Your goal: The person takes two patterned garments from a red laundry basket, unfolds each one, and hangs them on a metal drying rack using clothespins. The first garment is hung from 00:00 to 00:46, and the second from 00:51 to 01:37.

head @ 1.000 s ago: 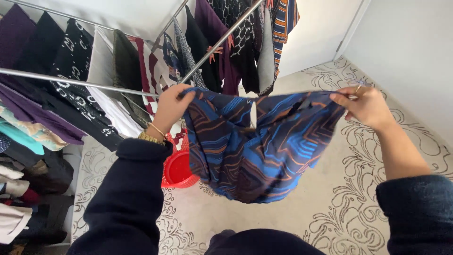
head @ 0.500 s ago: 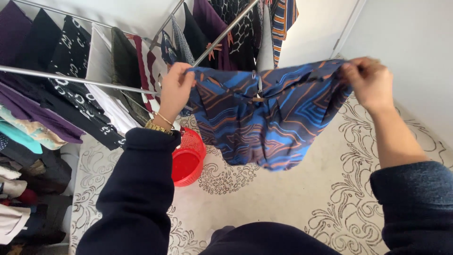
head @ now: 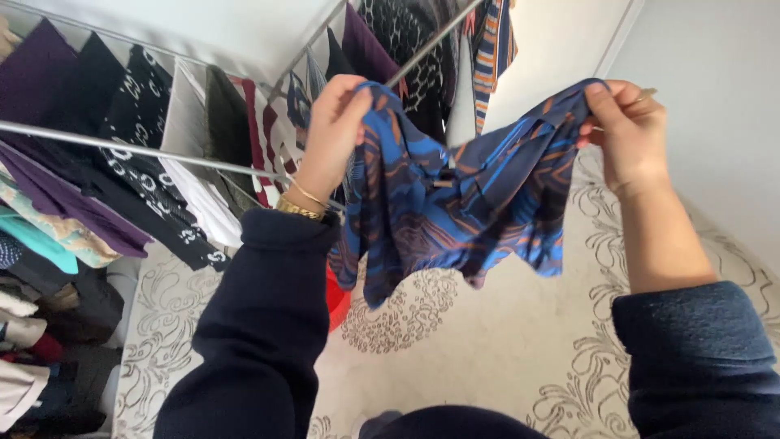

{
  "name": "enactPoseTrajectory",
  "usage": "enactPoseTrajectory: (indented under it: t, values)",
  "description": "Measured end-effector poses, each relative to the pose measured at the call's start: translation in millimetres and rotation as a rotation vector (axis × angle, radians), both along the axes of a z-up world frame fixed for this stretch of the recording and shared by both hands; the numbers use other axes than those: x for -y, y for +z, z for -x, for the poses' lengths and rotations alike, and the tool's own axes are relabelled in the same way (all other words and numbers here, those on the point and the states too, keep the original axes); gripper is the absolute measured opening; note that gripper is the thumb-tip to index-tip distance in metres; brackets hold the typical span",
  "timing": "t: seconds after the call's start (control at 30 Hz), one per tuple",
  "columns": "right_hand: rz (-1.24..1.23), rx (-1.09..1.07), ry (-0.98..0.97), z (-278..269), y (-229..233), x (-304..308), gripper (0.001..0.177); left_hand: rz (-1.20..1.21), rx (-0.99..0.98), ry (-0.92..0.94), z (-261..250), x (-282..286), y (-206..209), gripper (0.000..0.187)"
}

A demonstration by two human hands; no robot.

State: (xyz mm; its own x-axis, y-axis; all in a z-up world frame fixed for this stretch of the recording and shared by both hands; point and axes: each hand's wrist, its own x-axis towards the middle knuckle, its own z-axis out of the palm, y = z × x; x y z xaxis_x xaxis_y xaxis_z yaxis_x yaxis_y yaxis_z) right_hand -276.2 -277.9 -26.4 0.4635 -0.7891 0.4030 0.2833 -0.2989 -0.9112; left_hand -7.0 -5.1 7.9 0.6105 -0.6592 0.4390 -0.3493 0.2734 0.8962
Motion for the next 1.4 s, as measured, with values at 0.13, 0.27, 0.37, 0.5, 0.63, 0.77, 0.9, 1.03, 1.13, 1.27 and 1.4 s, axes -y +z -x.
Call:
enactPoseTrajectory:
  t: [0.13, 0.27, 0.37, 0.5, 0.63, 0.77, 0.9, 1.03, 1.13, 1.27, 1.4]
  values:
    - [-0.008, 0.027, 0.074, -16.5, 36.7, -26.4, 0.012, 0.093, 0.189, -0.03, 16.3, 16.3, 24.7, 0.013]
    - [0.02, 0.049, 0.145, -32.6, 67.4, -49.3, 0.014, 0.24, 0.414, -0.026, 30.3, 36.5, 40.7, 0.009]
    - [0.045, 0.084, 0.238, -39.4, 87.0, -70.3, 0.012, 0.251, 0.38, -0.067, 45.3, 43.1, 49.2, 0.006]
    - [0.054, 0.132, 0.28, -52.5, 100.8, -85.7, 0.014, 0.259, 0.26, -0.171, 64.7, 45.4, 58.8, 0.009]
    - [0.079, 0.138, 0.332, -53.8, 112.1, -104.3, 0.015, 0.202, 0.218, -0.291, 83.9, 32.8, 72.8, 0.026]
    - [0.229, 0.11, 0.325, -53.4, 121.3, -114.9, 0.012, 0.151, 0.408, -0.324, 88.4, 27.3, 82.7, 0.05]
    - [0.463, 0.063, 0.213, -50.9, 125.6, -116.1, 0.011, 0.079, 0.478, -0.251, 91.0, 25.3, 88.8, 0.031]
    - [0.777, 0.051, 0.079, -39.1, 132.0, -123.2, 0.013, 0.173, 0.559, -0.234, 80.5, 43.6, 87.1, 0.015]
    - [0.827, 0.082, 0.021, -26.7, 129.0, -130.0, 0.015, 0.201, 0.559, -0.242, 80.1, 50.3, 93.6, 0.02]
    - [0.761, 0.086, -0.1, -4.6, 106.1, -137.6, 0.018, 0.154, 0.431, -0.261, 78.6, 61.1, 112.0, 0.028]
    - [0.569, -0.011, -0.176, 6.0, 67.0, -115.3, 0.019, 0.158, 0.445, -0.233, 67.0, 86.6, 135.4, 0.031]
